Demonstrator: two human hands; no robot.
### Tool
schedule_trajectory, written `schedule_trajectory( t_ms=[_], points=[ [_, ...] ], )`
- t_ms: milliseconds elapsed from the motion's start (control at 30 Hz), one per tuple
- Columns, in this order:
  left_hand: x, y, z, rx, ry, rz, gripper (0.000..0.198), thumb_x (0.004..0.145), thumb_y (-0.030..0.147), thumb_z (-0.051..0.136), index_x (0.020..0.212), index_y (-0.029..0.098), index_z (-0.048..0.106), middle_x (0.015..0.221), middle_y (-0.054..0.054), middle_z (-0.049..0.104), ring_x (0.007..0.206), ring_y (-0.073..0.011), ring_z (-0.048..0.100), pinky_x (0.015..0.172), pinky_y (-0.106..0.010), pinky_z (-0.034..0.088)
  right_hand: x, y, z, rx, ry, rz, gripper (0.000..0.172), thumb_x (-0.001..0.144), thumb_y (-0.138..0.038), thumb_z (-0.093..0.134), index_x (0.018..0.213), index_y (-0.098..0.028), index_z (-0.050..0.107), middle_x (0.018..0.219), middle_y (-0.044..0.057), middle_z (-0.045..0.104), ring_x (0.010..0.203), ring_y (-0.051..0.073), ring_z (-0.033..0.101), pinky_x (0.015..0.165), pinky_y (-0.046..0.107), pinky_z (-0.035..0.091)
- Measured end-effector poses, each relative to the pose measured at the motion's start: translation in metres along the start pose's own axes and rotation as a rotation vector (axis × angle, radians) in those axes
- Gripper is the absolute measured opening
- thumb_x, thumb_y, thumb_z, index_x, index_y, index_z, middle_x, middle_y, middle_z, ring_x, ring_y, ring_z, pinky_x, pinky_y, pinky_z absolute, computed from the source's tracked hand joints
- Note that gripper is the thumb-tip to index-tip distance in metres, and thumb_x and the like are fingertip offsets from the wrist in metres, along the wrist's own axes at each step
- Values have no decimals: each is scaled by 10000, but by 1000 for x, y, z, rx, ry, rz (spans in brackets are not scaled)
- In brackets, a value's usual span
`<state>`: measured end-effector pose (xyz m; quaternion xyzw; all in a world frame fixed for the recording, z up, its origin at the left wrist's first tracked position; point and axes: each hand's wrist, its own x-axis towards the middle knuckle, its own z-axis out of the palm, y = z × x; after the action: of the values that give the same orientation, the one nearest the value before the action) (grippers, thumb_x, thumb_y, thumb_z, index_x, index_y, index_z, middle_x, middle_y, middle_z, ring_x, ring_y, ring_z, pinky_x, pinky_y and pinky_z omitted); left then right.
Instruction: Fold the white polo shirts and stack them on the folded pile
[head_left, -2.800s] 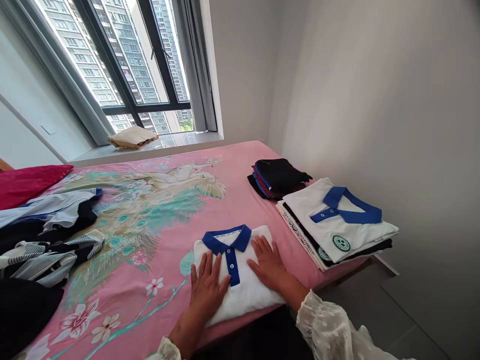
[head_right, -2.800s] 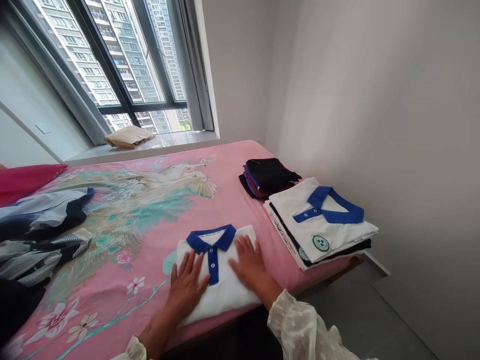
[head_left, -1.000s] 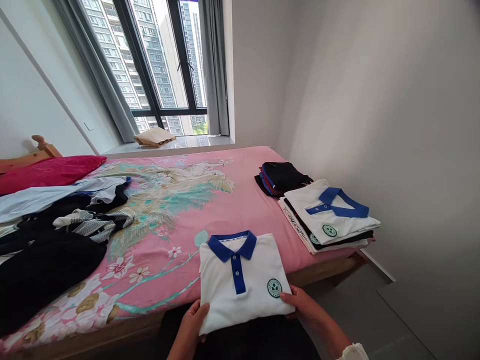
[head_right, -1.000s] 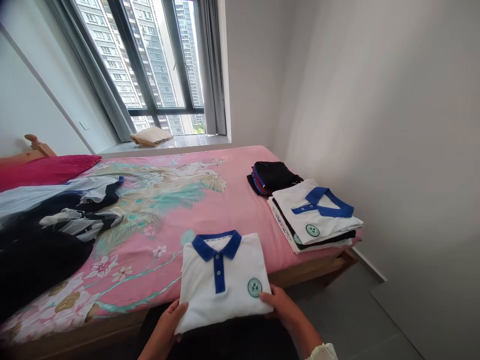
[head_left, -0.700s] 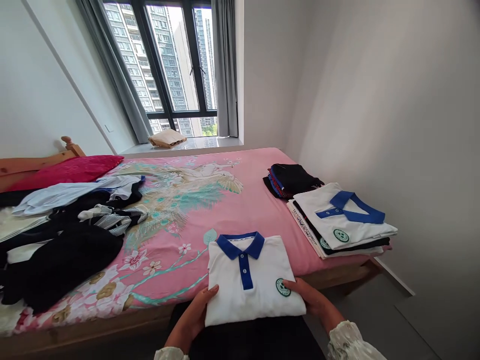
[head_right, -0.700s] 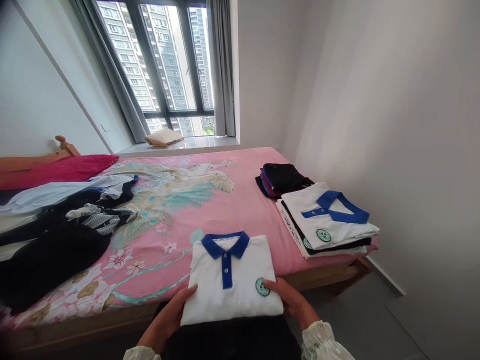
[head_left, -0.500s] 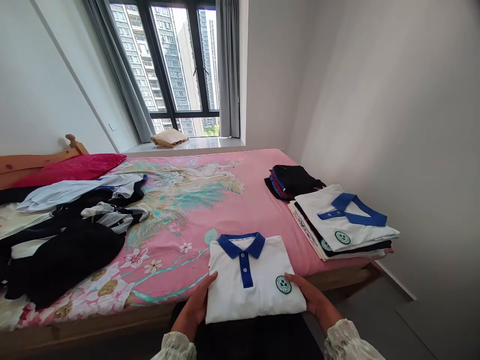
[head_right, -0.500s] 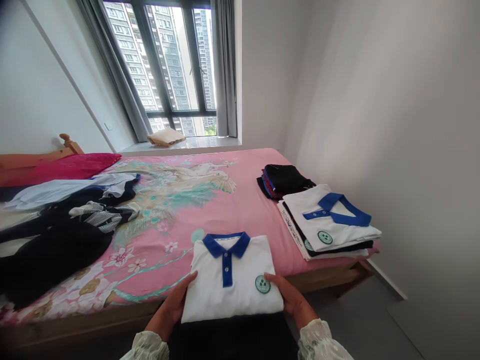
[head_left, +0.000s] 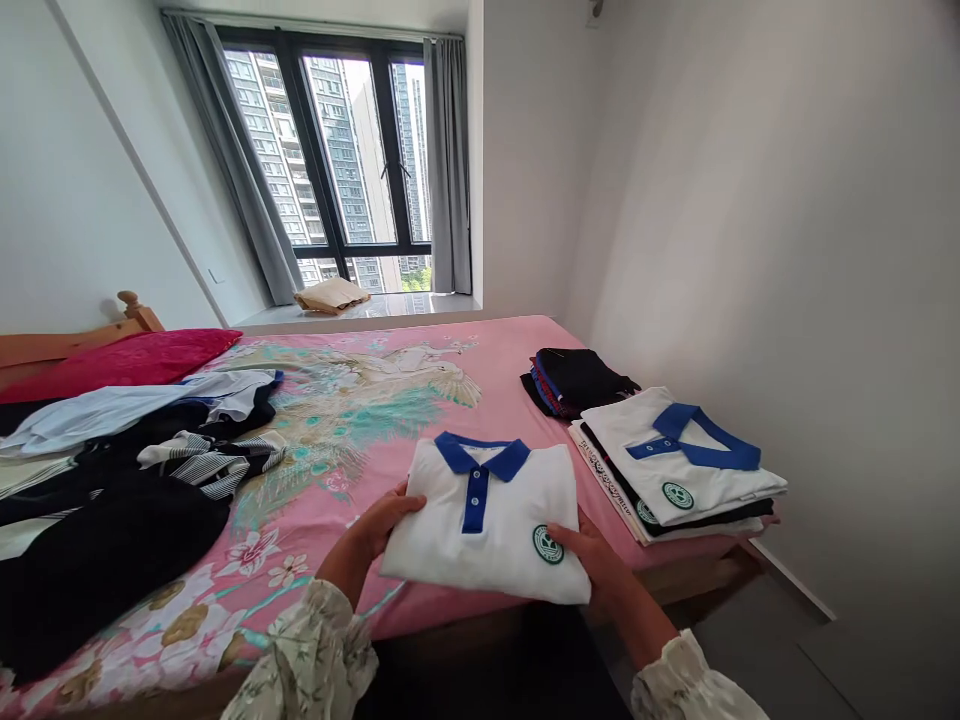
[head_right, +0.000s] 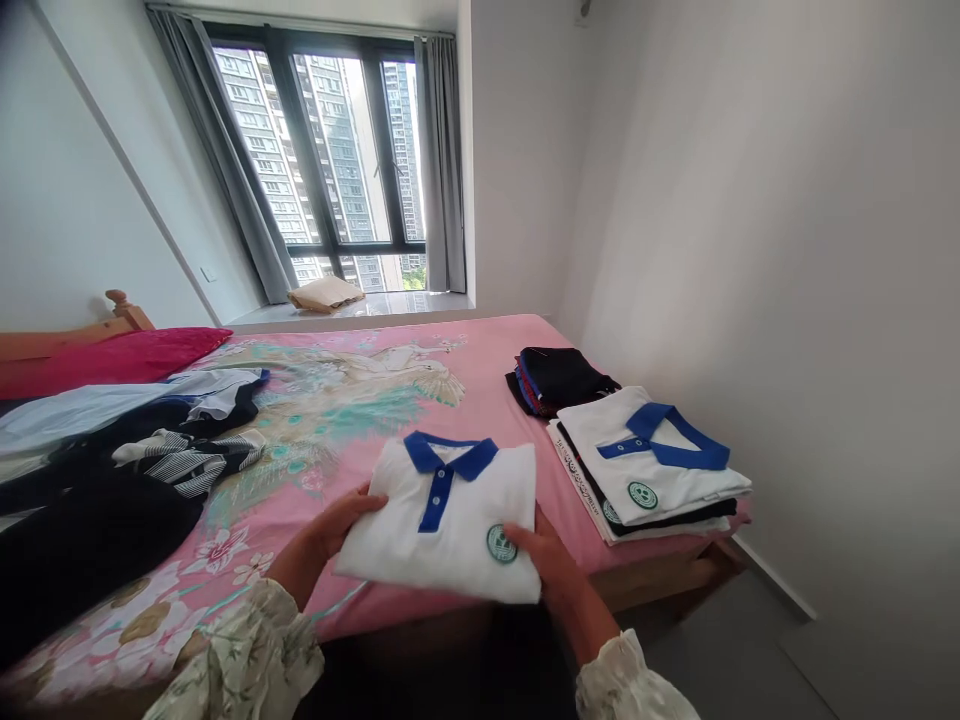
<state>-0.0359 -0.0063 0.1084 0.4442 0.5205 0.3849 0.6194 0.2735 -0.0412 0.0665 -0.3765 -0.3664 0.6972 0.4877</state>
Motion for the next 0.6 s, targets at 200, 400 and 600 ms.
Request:
schedule_trajectory(
  t_ms=[200,400,600],
  points=[
    [69,90,-13,500,186,215,537,658,299,671,1166,141,603,977,-85,720,945,-286,658,885,-444,497,-14,60,48,82,200,-82,619,732,-445,683,1275,-249,459,1217,87,619,1050,254,612,801,382,537],
    [80,15,9,806,355,346,441,739,257,598,1167,157,618,1360,-132,530,1322,-293,396,1130,-455,239,-46,180,31,-104,43,460,462,613,-516,697,916,-191,572,768,46,675,601,146,614,549,254,457],
    [27,-110,47,1339,344,491,538,855,416,485,1362,235,469,1528,-103,296,1420,-313,203,1120,-578,143,-45,108,21,-539,148,-62,284,835,-452,514,877,-191,616,776,44,653,732,176,606,696,294,472]
  ],
)
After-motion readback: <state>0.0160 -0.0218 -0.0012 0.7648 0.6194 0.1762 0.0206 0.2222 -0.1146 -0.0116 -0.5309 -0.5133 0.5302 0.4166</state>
